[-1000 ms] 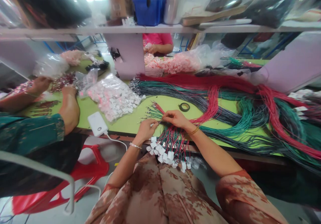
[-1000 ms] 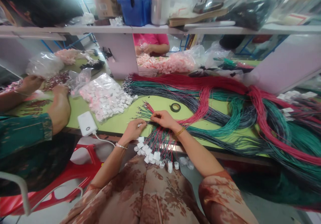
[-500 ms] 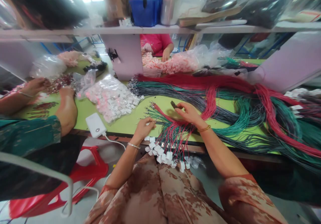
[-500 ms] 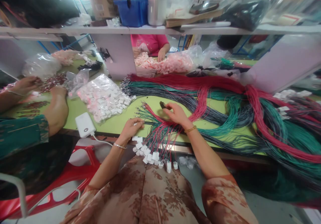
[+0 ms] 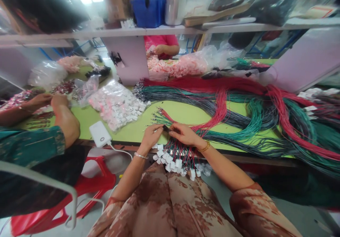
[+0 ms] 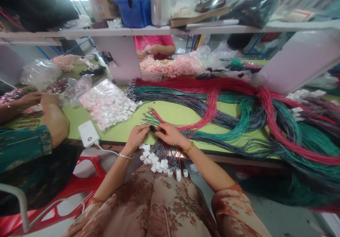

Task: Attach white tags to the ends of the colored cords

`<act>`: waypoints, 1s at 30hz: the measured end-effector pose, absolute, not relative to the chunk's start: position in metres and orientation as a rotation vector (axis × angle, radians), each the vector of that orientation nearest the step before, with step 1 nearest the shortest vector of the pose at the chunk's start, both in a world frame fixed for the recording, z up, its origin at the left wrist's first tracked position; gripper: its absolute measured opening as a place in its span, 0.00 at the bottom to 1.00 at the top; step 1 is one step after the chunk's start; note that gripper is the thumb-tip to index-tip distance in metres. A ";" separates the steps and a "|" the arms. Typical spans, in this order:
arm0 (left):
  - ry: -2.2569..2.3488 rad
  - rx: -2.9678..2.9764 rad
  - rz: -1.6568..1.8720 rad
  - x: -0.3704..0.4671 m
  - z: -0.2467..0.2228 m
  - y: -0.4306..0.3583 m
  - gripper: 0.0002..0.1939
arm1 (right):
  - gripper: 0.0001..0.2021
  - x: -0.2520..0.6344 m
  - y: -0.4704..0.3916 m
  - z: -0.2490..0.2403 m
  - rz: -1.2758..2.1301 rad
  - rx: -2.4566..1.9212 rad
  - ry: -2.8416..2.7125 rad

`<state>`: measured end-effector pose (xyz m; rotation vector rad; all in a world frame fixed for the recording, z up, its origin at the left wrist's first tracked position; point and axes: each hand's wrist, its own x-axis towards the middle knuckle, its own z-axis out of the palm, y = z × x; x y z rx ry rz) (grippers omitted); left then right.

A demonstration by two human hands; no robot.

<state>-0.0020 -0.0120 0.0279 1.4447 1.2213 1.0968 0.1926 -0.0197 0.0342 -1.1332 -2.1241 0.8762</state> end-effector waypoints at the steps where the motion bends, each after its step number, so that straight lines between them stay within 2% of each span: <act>1: 1.261 1.562 1.067 -0.002 0.028 -0.012 0.06 | 0.10 0.192 -0.020 0.034 0.871 -1.127 -2.119; 5: 1.395 1.885 0.973 -0.001 0.021 -0.010 0.11 | 0.11 0.189 -0.022 0.029 0.796 -1.141 -2.121; 9: 1.470 1.953 1.077 0.000 0.020 -0.011 0.08 | 0.08 0.186 -0.027 0.023 0.669 -1.153 -2.135; 16: 1.354 2.250 1.158 0.007 0.036 -0.018 0.09 | 0.11 0.191 -0.019 0.051 0.487 -1.222 -1.734; 18: 1.327 2.423 1.129 0.010 0.038 -0.020 0.09 | 0.13 0.192 -0.006 0.054 0.620 -1.267 -1.795; 21: 1.272 2.641 1.091 0.014 0.039 -0.023 0.10 | 0.17 0.188 0.013 0.047 1.032 -1.215 -1.889; 24: 1.240 2.756 1.089 0.016 0.039 -0.025 0.10 | 0.17 0.178 0.022 0.035 1.363 -1.116 -1.711; 27: 1.219 2.801 1.092 0.017 0.036 -0.027 0.10 | 0.17 0.170 0.021 0.029 1.528 -1.131 -1.440; 30: 1.239 2.773 1.070 0.018 0.031 -0.028 0.10 | 0.20 0.164 0.014 0.031 1.531 -1.140 -1.204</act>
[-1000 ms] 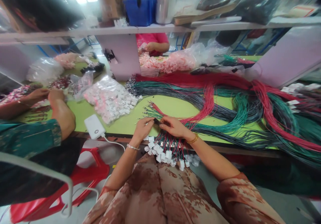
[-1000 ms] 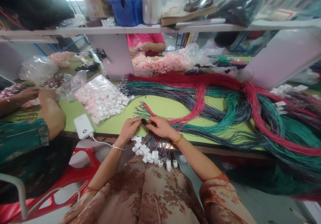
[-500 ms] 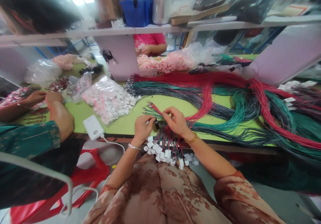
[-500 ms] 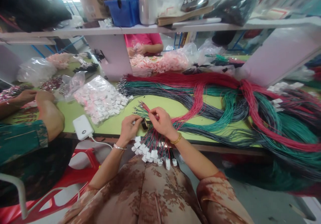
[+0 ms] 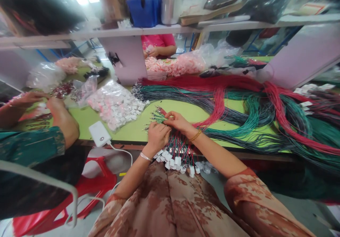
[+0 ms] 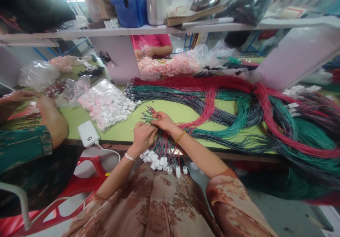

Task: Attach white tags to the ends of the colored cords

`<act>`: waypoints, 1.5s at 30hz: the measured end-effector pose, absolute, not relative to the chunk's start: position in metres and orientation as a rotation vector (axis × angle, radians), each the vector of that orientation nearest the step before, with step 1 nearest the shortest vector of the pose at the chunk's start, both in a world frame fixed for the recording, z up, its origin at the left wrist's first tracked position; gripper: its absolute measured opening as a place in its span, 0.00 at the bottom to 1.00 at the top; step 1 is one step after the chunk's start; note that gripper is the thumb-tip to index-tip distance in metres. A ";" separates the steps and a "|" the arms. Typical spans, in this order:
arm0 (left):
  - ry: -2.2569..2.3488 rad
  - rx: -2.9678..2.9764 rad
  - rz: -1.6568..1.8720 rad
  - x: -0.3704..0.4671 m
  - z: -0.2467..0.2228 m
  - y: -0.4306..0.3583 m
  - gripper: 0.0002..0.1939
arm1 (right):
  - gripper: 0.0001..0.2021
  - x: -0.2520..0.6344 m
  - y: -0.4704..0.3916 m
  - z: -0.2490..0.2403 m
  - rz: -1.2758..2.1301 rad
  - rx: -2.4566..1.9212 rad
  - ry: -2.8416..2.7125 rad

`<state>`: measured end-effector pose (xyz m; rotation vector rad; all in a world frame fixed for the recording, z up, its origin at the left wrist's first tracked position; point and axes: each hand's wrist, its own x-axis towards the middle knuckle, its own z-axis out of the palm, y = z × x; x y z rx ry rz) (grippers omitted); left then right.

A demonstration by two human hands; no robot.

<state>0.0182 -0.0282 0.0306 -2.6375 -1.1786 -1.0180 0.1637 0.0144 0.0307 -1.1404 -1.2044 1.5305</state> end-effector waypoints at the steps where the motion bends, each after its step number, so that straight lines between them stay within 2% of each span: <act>1: -1.202 -2.646 -1.027 0.019 0.029 -0.028 0.10 | 0.21 0.162 0.012 0.032 1.506 -1.129 -1.134; 5: -1.390 -2.659 -1.179 0.021 0.024 -0.028 0.08 | 0.22 0.158 0.006 0.039 1.398 -1.078 -0.923; 11: -1.911 -2.482 -1.596 0.025 0.021 -0.030 0.06 | 0.21 0.157 0.004 0.043 1.324 -0.993 -0.892; 17: -2.222 -2.632 -1.661 0.020 0.025 -0.028 0.09 | 0.20 0.158 0.000 0.040 1.282 -0.970 -0.971; 20: -2.306 -2.694 -1.563 0.016 0.029 -0.026 0.10 | 0.20 0.157 -0.002 0.041 1.252 -0.984 -1.051; 26: -2.191 -2.652 -1.081 0.011 0.035 -0.023 0.09 | 0.20 0.151 -0.013 0.052 1.236 -0.986 -1.158; 30: -2.181 -2.615 -0.919 0.010 0.035 -0.022 0.10 | 0.21 0.148 -0.024 0.055 1.240 -1.004 -1.186; 35: -1.875 -2.538 -0.741 0.013 0.036 -0.030 0.11 | 0.18 0.154 -0.030 0.039 1.234 -1.204 -1.242; 39: -1.734 -2.618 -0.664 0.015 0.036 -0.035 0.10 | 0.17 0.162 -0.031 0.028 1.333 -1.276 -1.420; 45: -1.879 -3.043 -0.830 0.001 0.038 -0.027 0.12 | 0.04 0.165 -0.035 0.029 1.443 -1.234 -1.486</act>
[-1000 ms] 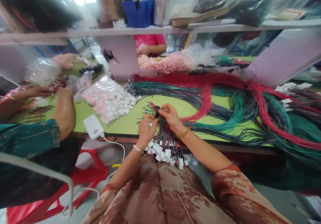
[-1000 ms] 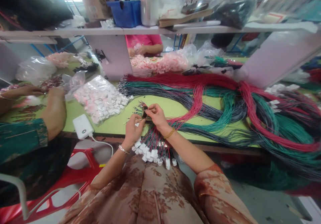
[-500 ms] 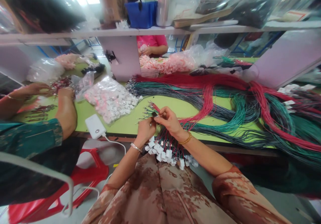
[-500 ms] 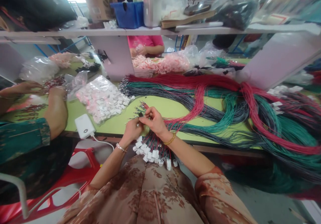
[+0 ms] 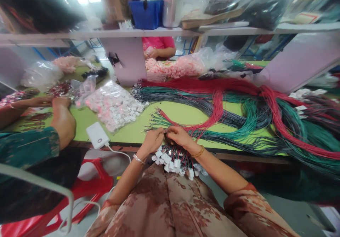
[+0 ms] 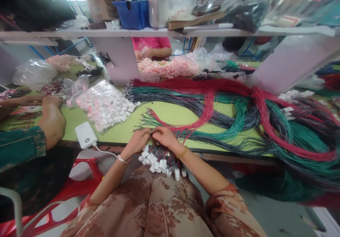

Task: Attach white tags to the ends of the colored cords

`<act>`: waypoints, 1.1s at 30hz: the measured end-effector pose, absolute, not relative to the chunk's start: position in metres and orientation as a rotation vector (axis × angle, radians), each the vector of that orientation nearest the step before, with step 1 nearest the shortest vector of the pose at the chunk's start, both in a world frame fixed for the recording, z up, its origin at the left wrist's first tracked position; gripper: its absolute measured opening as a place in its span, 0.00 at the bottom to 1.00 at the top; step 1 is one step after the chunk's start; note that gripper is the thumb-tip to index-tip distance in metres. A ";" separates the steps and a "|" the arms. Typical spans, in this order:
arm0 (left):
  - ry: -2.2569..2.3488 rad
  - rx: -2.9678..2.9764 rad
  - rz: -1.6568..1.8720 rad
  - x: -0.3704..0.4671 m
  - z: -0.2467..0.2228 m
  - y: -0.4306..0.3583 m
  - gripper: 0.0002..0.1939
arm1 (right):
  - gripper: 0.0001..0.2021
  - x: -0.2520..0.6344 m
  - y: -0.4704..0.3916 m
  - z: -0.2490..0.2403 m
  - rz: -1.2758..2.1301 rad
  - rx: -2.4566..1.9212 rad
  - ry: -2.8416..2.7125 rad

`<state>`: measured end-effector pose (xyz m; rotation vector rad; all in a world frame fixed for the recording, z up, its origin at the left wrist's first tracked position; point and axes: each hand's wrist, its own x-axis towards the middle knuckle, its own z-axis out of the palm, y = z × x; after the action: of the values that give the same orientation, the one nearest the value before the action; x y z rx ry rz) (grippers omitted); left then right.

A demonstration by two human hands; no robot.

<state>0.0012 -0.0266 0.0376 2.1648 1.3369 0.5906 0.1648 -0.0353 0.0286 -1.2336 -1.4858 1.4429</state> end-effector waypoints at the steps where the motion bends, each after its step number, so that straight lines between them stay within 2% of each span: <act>1: 1.284 2.108 0.608 -0.001 0.038 -0.025 0.13 | 0.04 0.165 -0.036 0.029 1.429 -1.241 -1.509; 5: 1.228 2.010 0.718 -0.002 0.036 -0.022 0.14 | 0.04 0.165 -0.039 0.034 1.371 -1.287 -1.623; 11: 1.479 2.157 0.925 0.010 0.021 -0.030 0.15 | 0.07 0.160 -0.043 0.026 1.292 -1.378 -1.558; 18: 1.465 1.821 0.930 0.017 0.015 -0.032 0.16 | 0.07 0.153 -0.046 0.012 1.584 -1.194 -1.234; 21: 1.416 1.783 0.924 0.021 0.016 -0.032 0.15 | 0.08 0.155 -0.054 0.015 1.600 -1.192 -1.170; 33: 1.435 1.840 0.902 0.038 0.019 -0.045 0.14 | 0.11 0.188 -0.092 0.047 1.414 -1.235 -1.560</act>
<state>0.0376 -0.0453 0.0188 1.8397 1.4352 0.9021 0.1882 -0.0920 0.0469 -1.2353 -1.5601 1.4135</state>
